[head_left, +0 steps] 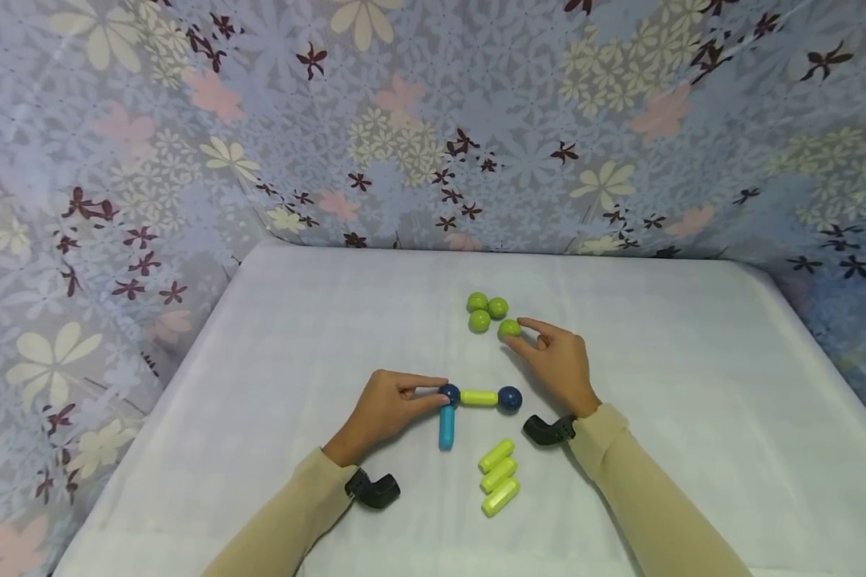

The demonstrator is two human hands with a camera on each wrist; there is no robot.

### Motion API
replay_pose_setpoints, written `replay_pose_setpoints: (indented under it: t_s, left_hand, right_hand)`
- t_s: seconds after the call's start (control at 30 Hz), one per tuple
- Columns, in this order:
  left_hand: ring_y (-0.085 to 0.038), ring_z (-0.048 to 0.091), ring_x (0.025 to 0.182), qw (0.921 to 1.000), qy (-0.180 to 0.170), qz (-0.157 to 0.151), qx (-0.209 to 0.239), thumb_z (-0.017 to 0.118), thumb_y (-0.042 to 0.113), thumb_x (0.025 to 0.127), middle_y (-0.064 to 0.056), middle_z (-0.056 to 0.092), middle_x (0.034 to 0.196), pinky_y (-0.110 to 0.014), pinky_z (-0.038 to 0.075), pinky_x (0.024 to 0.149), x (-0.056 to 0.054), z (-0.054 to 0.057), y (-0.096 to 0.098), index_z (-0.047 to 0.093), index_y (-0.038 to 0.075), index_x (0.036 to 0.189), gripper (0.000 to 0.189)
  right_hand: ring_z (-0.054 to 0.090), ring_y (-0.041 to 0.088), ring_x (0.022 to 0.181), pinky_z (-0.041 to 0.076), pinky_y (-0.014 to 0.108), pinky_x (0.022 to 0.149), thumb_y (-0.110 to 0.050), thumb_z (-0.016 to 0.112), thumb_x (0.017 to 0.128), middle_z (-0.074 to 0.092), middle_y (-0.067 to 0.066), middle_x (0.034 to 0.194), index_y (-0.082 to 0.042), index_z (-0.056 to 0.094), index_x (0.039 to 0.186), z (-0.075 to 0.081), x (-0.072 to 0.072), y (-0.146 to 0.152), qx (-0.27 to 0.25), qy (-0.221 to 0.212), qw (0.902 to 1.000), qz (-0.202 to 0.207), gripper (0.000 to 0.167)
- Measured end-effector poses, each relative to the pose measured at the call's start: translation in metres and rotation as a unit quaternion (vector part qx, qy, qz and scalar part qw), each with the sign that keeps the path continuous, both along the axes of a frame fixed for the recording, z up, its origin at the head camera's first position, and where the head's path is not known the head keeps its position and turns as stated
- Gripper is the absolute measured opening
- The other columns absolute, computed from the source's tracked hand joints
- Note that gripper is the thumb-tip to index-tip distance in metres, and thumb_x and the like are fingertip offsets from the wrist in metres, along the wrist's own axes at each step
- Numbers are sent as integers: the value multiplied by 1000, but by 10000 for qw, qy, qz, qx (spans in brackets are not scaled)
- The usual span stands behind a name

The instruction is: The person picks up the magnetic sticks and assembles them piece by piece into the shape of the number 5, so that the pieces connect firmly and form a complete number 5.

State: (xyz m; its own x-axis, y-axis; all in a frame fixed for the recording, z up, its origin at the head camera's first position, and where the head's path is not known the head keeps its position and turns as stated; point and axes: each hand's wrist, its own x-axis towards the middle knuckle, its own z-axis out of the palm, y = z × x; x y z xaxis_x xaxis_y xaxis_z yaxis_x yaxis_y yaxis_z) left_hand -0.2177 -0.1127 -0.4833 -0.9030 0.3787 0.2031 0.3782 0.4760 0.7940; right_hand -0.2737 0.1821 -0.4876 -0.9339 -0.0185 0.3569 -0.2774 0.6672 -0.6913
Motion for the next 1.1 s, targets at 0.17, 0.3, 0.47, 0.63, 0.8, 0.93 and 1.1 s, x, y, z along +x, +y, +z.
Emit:
replay_pose_setpoints:
  t_s: [0.17, 0.3, 0.47, 0.63, 0.8, 0.93, 1.1]
  left_hand:
    - [0, 27, 50, 9999, 126, 50, -16, 82, 36, 88, 16, 33, 50, -21, 24, 47, -2, 1, 2, 81, 24, 114, 28]
    - [-1, 27, 50, 10000, 87, 25, -37, 81, 37, 89, 16, 33, 51, -21, 24, 48, -4, 2, 3, 80, 24, 115, 29]
    - [-2, 28, 51, 10000, -26, 44, -78, 80, 39, 89, 15, 33, 52, -21, 24, 48, -1, 2, 3, 80, 25, 115, 30]
    - [-2, 28, 51, 9998, -52, 143, -159, 81, 39, 88, 15, 33, 51, -21, 24, 48, 3, 0, 3, 80, 26, 115, 30]
    - [-1, 26, 50, 9996, -134, 152, -175, 81, 40, 87, 16, 33, 49, -21, 24, 47, 5, -2, 4, 80, 26, 115, 31]
    - [-1, 26, 50, 9997, -123, 170, -99, 81, 40, 87, 16, 32, 49, -21, 23, 47, 5, -3, 5, 80, 26, 115, 31]
    - [0, 26, 50, 9998, -78, 186, -73, 81, 40, 88, 17, 32, 50, -21, 24, 47, 1, -1, 7, 80, 27, 114, 30]
  right_hand:
    - [33, 13, 47, 27, 30, 48, -31, 82, 90, 38, -4, 52, -6, 75, 122, 3, -1, 0, 105, -9, 9999, -112, 41]
    - [33, 13, 46, 27, 29, 47, -30, 80, 91, 37, -4, 51, -5, 75, 119, 5, 1, 0, 127, -91, 9996, -225, 38]
    - [32, 12, 45, 26, 28, 45, -33, 80, 91, 36, -5, 49, -4, 76, 117, 4, 6, 0, 91, -165, 9995, -258, 38]
    - [31, 11, 44, 25, 26, 44, -34, 80, 91, 37, -5, 49, -5, 77, 115, 1, 13, 0, -52, -133, 9992, -367, 37]
    - [30, 8, 44, 25, 26, 44, -32, 82, 89, 36, -6, 48, -5, 78, 112, -3, 22, 2, -138, -25, 9991, -407, 35]
    - [29, 7, 43, 24, 25, 44, -28, 84, 87, 36, -7, 48, -5, 78, 110, -1, 29, 3, -275, 220, 9984, -446, 33]
    - [26, 3, 42, 22, 23, 44, -24, 85, 87, 33, -8, 48, -4, 78, 110, 1, 39, 4, -394, 581, 9961, -539, 31]
